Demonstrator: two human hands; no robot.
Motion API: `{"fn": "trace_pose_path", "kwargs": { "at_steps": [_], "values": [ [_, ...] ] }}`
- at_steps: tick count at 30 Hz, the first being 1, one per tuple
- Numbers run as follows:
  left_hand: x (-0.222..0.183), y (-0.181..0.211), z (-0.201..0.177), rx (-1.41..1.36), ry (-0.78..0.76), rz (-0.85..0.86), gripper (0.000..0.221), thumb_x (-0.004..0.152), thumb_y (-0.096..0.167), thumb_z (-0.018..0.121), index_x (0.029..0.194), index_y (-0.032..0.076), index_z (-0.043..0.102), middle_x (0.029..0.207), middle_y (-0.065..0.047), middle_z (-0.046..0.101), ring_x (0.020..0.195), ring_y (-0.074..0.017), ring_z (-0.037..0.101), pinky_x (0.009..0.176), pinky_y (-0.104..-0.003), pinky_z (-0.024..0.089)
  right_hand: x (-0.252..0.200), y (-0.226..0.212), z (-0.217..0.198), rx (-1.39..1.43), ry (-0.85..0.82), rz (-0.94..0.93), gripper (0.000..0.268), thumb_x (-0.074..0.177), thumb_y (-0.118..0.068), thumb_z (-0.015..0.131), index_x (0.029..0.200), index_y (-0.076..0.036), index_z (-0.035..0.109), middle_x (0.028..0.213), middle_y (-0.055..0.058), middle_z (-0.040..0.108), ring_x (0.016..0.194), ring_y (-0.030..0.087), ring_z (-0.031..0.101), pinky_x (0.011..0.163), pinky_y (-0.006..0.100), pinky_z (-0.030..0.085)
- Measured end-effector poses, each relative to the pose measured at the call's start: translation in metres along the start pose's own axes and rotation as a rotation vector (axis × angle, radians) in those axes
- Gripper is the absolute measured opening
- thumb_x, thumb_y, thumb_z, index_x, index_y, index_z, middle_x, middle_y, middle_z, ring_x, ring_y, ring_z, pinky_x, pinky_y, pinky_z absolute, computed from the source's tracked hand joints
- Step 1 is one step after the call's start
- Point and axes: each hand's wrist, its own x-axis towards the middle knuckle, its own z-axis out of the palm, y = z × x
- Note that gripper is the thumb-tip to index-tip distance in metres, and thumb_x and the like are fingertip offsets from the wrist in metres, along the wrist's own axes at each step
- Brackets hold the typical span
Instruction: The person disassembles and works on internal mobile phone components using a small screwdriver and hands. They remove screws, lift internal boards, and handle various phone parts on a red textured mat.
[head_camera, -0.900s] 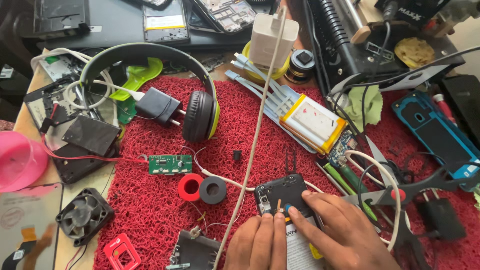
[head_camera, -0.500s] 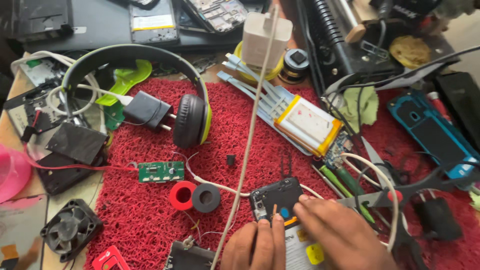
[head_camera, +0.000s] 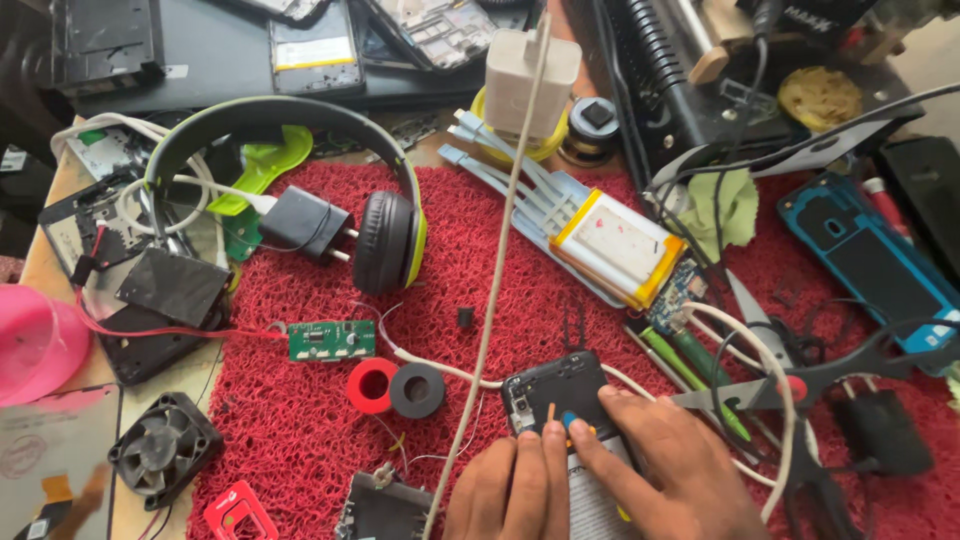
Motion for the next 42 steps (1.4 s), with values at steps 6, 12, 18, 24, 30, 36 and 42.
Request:
{"fn": "trace_pose_path", "kwargs": {
  "at_steps": [6,12,18,24,30,36,42],
  "values": [
    [0.008,-0.006,-0.004,0.018,0.007,0.067,0.024,0.084,0.010,0.079,0.108,0.009,0.078,0.095,-0.006,0.067,0.085,-0.0193,0.068,0.068,-0.032,0.059,-0.006,-0.006,-0.026,0.519,-0.022,0.679,0.069,0.089,0.011,0.050,0.154,-0.010,0.056,0.129,0.006,0.077,0.122,0.021,0.071,0.102,0.035,0.052],
    [0.009,0.002,-0.015,-0.073,-0.095,-0.035,0.033,0.081,0.013,0.074,0.113,0.015,0.080,0.094,-0.007,0.068,0.085,-0.0209,0.069,0.070,-0.035,0.061,0.016,-0.022,-0.032,0.517,0.050,0.703,0.072,0.080,0.013,0.050,0.150,-0.005,0.045,0.126,0.010,0.076,0.119,0.023,0.067,0.103,0.038,0.050],
    [0.005,-0.003,0.001,0.061,0.074,0.039,0.025,0.088,0.014,0.075,0.112,0.017,0.078,0.091,-0.003,0.066,0.082,-0.0185,0.067,0.065,-0.031,0.057,0.036,-0.014,-0.018,-0.022,-0.021,0.200,0.073,0.066,-0.012,0.062,0.138,-0.011,0.060,0.140,0.006,0.063,0.120,0.025,0.063,0.102,0.044,0.047],
    [-0.003,-0.011,0.011,0.032,0.073,0.111,0.017,0.093,0.018,0.074,0.110,0.018,0.078,0.088,-0.002,0.062,0.075,-0.0135,0.067,0.060,-0.025,0.052,0.039,-0.009,-0.012,0.001,-0.036,0.215,0.063,0.070,-0.026,0.068,0.132,-0.020,0.064,0.132,0.001,0.062,0.113,0.021,0.064,0.091,0.042,0.049],
    [-0.013,-0.004,0.018,0.014,0.108,0.065,0.010,0.096,0.014,0.076,0.105,0.014,0.075,0.092,-0.003,0.061,0.077,-0.0154,0.068,0.062,-0.026,0.054,0.050,-0.017,-0.007,-0.110,-0.191,0.202,0.069,0.070,-0.027,0.069,0.138,-0.033,0.065,0.114,0.007,0.060,0.100,0.026,0.063,0.086,0.046,0.049],
    [-0.028,0.019,0.049,0.111,0.249,-0.077,0.011,0.095,0.021,0.078,0.102,0.017,0.071,0.093,-0.001,0.059,0.074,-0.0144,0.064,0.060,-0.028,0.054,0.044,-0.007,0.005,-0.067,-0.203,0.214,0.062,0.077,-0.030,0.072,0.137,-0.045,0.067,0.116,0.006,0.059,0.106,0.025,0.064,0.091,0.043,0.051],
    [-0.040,0.019,0.054,0.113,0.219,-0.034,0.023,0.094,0.022,0.081,0.114,0.021,0.070,0.096,0.000,0.059,0.078,-0.0144,0.063,0.063,-0.027,0.054,0.047,0.016,-0.019,0.319,-0.367,0.517,0.076,0.074,0.001,0.065,0.147,-0.022,0.067,0.117,0.005,0.067,0.109,0.020,0.069,0.089,0.034,0.060]
  ]
}}
